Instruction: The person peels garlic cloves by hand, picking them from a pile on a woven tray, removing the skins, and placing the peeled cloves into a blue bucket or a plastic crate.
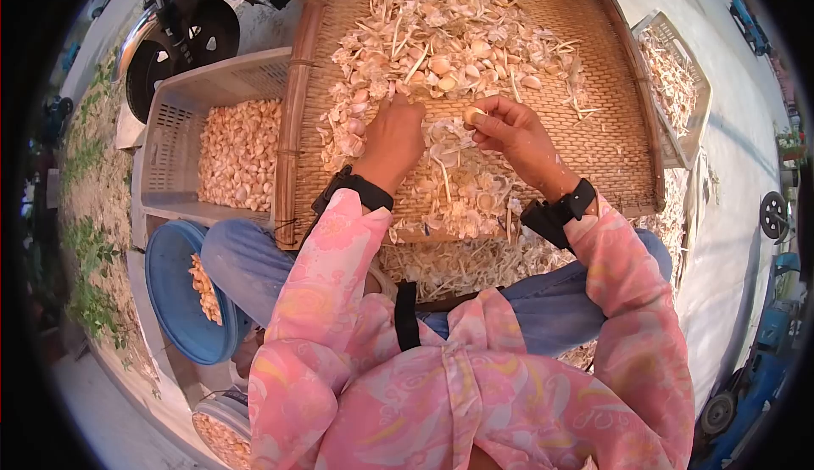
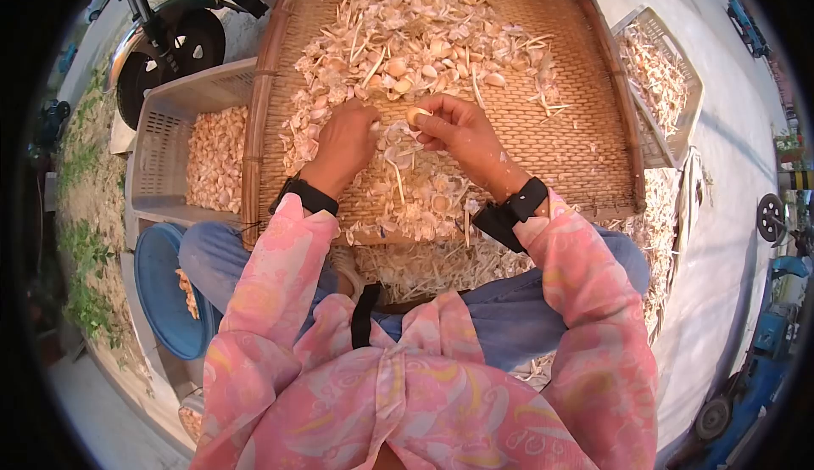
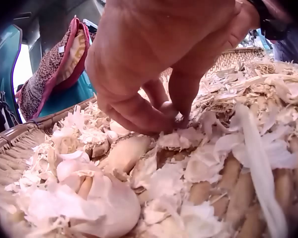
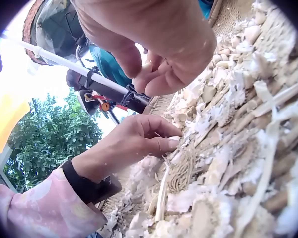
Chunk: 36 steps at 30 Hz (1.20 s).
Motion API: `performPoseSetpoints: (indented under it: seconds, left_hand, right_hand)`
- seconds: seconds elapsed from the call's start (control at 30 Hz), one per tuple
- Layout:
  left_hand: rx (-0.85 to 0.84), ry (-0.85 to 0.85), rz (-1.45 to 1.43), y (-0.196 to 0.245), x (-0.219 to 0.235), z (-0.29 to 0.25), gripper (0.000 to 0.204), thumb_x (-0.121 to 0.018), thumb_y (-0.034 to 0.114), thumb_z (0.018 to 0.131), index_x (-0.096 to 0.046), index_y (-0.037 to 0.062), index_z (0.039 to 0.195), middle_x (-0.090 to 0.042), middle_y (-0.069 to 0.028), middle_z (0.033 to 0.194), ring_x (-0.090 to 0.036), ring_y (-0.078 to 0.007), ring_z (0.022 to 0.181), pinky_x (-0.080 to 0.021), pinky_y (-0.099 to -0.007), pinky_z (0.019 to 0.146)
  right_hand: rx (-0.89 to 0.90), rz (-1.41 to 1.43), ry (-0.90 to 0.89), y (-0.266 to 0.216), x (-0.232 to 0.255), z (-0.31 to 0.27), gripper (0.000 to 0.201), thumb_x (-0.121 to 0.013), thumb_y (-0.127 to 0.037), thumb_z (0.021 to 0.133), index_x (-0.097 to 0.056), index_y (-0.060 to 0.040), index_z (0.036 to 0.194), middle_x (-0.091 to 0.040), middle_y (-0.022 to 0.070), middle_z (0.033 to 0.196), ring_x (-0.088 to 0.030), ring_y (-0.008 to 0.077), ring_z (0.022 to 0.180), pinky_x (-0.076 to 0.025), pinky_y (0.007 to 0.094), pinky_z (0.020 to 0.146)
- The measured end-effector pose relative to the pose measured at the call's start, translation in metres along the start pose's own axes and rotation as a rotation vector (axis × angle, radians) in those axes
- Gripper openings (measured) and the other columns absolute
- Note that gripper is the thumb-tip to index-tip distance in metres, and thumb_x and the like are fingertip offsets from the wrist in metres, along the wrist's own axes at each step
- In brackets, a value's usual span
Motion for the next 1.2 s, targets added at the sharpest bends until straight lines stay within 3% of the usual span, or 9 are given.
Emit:
performPoseSetpoints:
  seconds: [0.17, 0.27, 0.4, 0.57, 0.67, 0.77, 0.9, 1.0, 1.2]
  left_hand:
    - [-0.074, 0.018, 0.058, -0.011, -0.008, 0.007, 0.026, -0.058, 0.003, 0.076, -0.058, -0.0051, 0.101, -0.056, -0.0185, 0.091, -0.059, -0.0326, 0.084, -0.05, -0.0386, 0.073]
    - [0.424, -0.038, -1.009, -0.024, 0.002, -0.008, 0.025, -0.055, 0.003, 0.084, -0.057, -0.0041, 0.108, -0.06, -0.0144, 0.096, -0.062, -0.026, 0.084, -0.053, -0.0329, 0.07]
    - [0.504, -0.094, -1.653, -0.011, 0.044, -0.052, 0.027, -0.048, 0.002, 0.09, -0.05, -0.0082, 0.115, -0.059, -0.0143, 0.1, -0.062, -0.0239, 0.094, -0.055, -0.0239, 0.074]
    - [0.443, -0.106, -2.051, -0.013, 0.073, -0.086, 0.031, -0.047, 0.0, 0.089, -0.045, -0.0087, 0.119, -0.057, -0.0167, 0.104, -0.06, -0.0267, 0.099, -0.055, -0.0217, 0.076]
    - [0.328, -0.126, -2.229, -0.002, 0.094, -0.108, 0.03, -0.049, 0.002, 0.089, -0.045, -0.006, 0.117, -0.056, -0.0169, 0.099, -0.061, -0.0262, 0.092, -0.055, -0.0244, 0.071]
    - [0.119, -0.162, -2.315, 0.037, 0.128, -0.131, 0.032, -0.055, 0.008, 0.087, -0.046, -0.0038, 0.115, -0.055, -0.0163, 0.095, -0.061, -0.0246, 0.081, -0.051, -0.0283, 0.06]
    - [-0.395, -0.514, -2.291, 0.098, 0.189, -0.155, 0.033, -0.058, 0.007, 0.084, -0.046, -0.0027, 0.113, -0.055, -0.0193, 0.089, -0.059, -0.023, 0.072, -0.05, -0.0307, 0.057]
    - [-0.77, 0.169, -2.86, 0.152, 0.182, -0.174, 0.034, -0.057, -0.007, 0.082, -0.043, -0.0226, 0.109, -0.058, -0.0306, 0.097, -0.063, -0.0316, 0.087, -0.053, -0.0387, 0.072]
    - [-1.02, 0.058, -2.683, 0.147, 0.182, -0.154, 0.022, -0.058, -0.009, 0.081, -0.051, -0.0192, 0.099, -0.06, -0.0278, 0.093, -0.064, -0.0311, 0.082, -0.053, -0.0366, 0.072]
  right_hand:
    - [-0.074, -0.029, 0.093, 0.004, 0.006, 0.006, 0.015, -0.06, -0.02, 0.087, -0.059, -0.0093, 0.098, -0.062, -0.0027, 0.083, -0.052, 0.0028, 0.066, -0.044, 0.0168, 0.06]
    - [-0.07, -0.062, 0.181, 0.007, 0.019, 0.014, 0.014, -0.059, -0.02, 0.087, -0.059, -0.009, 0.097, -0.062, -0.0025, 0.083, -0.052, 0.0031, 0.064, -0.043, 0.0159, 0.058]
    - [-0.068, -0.104, 0.286, 0.005, 0.01, 0.037, 0.017, -0.057, -0.02, 0.088, -0.059, -0.0088, 0.101, -0.063, -0.0022, 0.086, -0.052, 0.0038, 0.066, -0.043, 0.0177, 0.057]
    - [0.254, -0.189, -0.207, -0.063, -0.123, 0.069, 0.026, -0.054, -0.022, 0.09, -0.058, -0.0041, 0.108, -0.063, 0.0015, 0.092, -0.059, 0.0073, 0.081, -0.046, 0.0207, 0.063]
    - [0.235, -0.588, -0.314, -0.066, -0.135, 0.099, 0.026, -0.055, -0.019, 0.088, -0.059, -0.0025, 0.107, -0.063, 0.0076, 0.098, -0.061, 0.0154, 0.087, -0.048, 0.0274, 0.075]
    - [0.718, -1.352, -0.17, -0.021, -0.087, 0.119, 0.032, -0.056, -0.015, 0.085, -0.055, -0.0022, 0.114, -0.058, 0.0153, 0.11, -0.057, 0.0278, 0.099, -0.047, 0.0364, 0.083]
    - [0.738, -1.386, -0.212, 0.003, -0.06, 0.08, 0.041, -0.058, -0.012, 0.083, -0.049, -0.0032, 0.122, -0.049, 0.0203, 0.122, -0.049, 0.0358, 0.109, -0.041, 0.0405, 0.092]
    - [0.582, -1.237, -0.235, -0.009, -0.057, 0.045, 0.041, -0.059, -0.012, 0.082, -0.049, -0.0032, 0.121, -0.049, 0.0188, 0.122, -0.049, 0.0354, 0.108, -0.042, 0.0388, 0.09]
    - [0.667, -1.26, -0.069, -0.027, -0.034, 0.035, 0.02, -0.058, -0.009, 0.082, -0.057, -0.0018, 0.101, -0.059, 0.0148, 0.097, -0.056, 0.0338, 0.089, -0.046, 0.0376, 0.074]
Point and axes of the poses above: each hand's wrist, its own z-axis towards the middle knuckle, its own x-axis out of the back of the hand, y = z × x, the point moved 5 cm from there along z, towards the middle knuckle
